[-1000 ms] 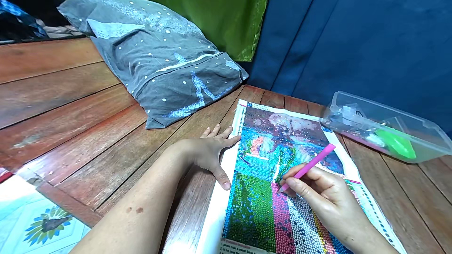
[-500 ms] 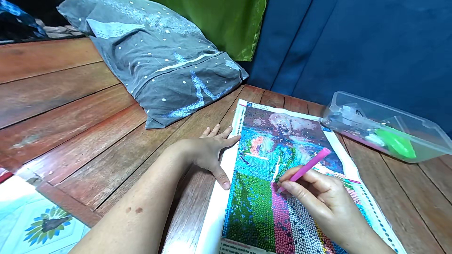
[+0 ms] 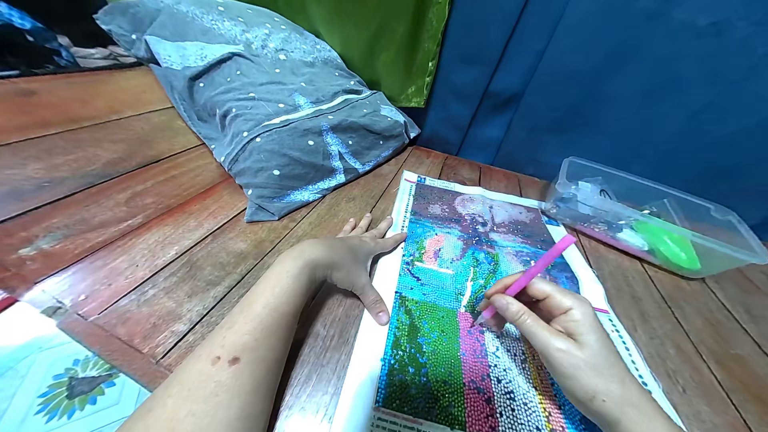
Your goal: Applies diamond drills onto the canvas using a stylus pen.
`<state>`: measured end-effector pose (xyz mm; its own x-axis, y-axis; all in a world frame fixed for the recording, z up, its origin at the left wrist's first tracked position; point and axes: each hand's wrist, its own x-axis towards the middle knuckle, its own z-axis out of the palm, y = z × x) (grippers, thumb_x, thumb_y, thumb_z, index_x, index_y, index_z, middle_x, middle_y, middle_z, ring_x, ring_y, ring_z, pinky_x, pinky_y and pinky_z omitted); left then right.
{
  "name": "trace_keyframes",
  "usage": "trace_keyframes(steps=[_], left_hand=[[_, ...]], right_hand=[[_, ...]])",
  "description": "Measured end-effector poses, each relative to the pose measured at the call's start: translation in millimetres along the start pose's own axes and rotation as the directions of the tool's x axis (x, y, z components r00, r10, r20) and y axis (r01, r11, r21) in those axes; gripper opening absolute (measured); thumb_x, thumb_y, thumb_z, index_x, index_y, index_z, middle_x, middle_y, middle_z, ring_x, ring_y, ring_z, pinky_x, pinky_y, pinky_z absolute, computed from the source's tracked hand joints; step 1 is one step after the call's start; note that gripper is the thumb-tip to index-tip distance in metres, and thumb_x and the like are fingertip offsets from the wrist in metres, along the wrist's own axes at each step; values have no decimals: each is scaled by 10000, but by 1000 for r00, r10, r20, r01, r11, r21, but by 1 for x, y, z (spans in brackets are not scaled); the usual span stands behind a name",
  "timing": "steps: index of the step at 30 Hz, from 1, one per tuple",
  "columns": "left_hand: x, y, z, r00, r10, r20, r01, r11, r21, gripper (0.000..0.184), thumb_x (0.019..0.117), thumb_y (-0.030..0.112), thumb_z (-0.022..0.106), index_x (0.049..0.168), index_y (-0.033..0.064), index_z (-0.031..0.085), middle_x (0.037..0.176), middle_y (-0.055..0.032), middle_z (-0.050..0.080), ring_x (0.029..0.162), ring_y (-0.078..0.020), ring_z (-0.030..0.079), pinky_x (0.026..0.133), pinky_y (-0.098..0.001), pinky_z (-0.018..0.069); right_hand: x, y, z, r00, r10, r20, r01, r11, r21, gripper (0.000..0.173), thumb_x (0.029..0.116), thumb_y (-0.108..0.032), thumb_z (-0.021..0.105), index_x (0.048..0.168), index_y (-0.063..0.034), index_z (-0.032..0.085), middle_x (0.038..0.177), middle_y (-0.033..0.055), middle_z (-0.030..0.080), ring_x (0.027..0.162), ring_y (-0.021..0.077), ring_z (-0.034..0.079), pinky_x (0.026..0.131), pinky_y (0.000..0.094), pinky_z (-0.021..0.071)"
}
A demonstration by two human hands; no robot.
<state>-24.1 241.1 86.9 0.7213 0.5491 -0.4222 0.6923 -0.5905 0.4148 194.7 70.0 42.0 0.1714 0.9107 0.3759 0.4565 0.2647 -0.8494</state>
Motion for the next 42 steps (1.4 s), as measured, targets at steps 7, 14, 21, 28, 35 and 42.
trace_keyframes(steps=[7, 14, 21, 28, 35, 42], left_hand=[[-1, 0, 0, 1000, -4, 2, 4, 1000, -2, 1281, 686, 437, 934, 1663, 247, 128, 1730, -107, -79, 1567, -437, -125, 1233, -622, -39], [-1, 0, 0, 1000, 6, 4, -6, 1000, -3, 1275, 692, 433, 932, 1663, 239, 129, 1729, -112, -79, 1567, -434, -129, 1229, -620, -60], [-1, 0, 0, 1000, 2, -1, -2, 1000, -5, 1276, 683, 444, 934, 1663, 246, 141, 1731, -107, -67, 1571, -426, -122, 1236, -614, -49], [-1, 1, 0, 1000, 3, 8, -3, 1000, -5, 1273, 693, 432, 931, 1663, 239, 130, 1730, -108, -80, 1570, -422, -131, 1237, -603, -64], [0, 0, 0, 1000, -5, 6, 5, 1000, 5, 1277, 689, 443, 932, 1664, 247, 131, 1731, -106, -74, 1569, -432, -123, 1234, -621, -36], [-2, 1, -1, 1000, -4, 7, 4, 1000, -10, 1268, 696, 428, 931, 1663, 248, 130, 1731, -103, -75, 1571, -422, -125, 1235, -608, -66]], right_hand=[[-1, 4, 2, 1000, -24, 13, 25, 999, -38, 128, 966, -209, 585, 956, -143, 694, 812, -65, 708, 700, 34, 691, 645, 173, 592], [-1, 6, 3, 999, -44, 9, 44, 998, -45, 136, 965, -212, 584, 951, -139, 698, 816, -62, 712, 704, 33, 695, 646, 176, 595], [-2, 5, 1, 999, -44, 4, 44, 999, -32, 128, 963, -210, 592, 959, -139, 698, 810, -71, 707, 708, 28, 694, 652, 172, 595], [-2, 5, -2, 999, -41, 9, 41, 998, -46, 126, 962, -206, 589, 953, -136, 694, 804, -74, 706, 706, 22, 691, 651, 168, 591], [-3, 5, -1, 999, -43, 16, 44, 999, -24, 119, 964, -197, 592, 952, -140, 695, 801, -74, 706, 701, 26, 691, 649, 172, 593], [-3, 7, 1, 998, -65, 20, 66, 997, -40, 131, 968, -204, 590, 955, -133, 699, 811, -66, 707, 708, 27, 692, 653, 169, 592]])
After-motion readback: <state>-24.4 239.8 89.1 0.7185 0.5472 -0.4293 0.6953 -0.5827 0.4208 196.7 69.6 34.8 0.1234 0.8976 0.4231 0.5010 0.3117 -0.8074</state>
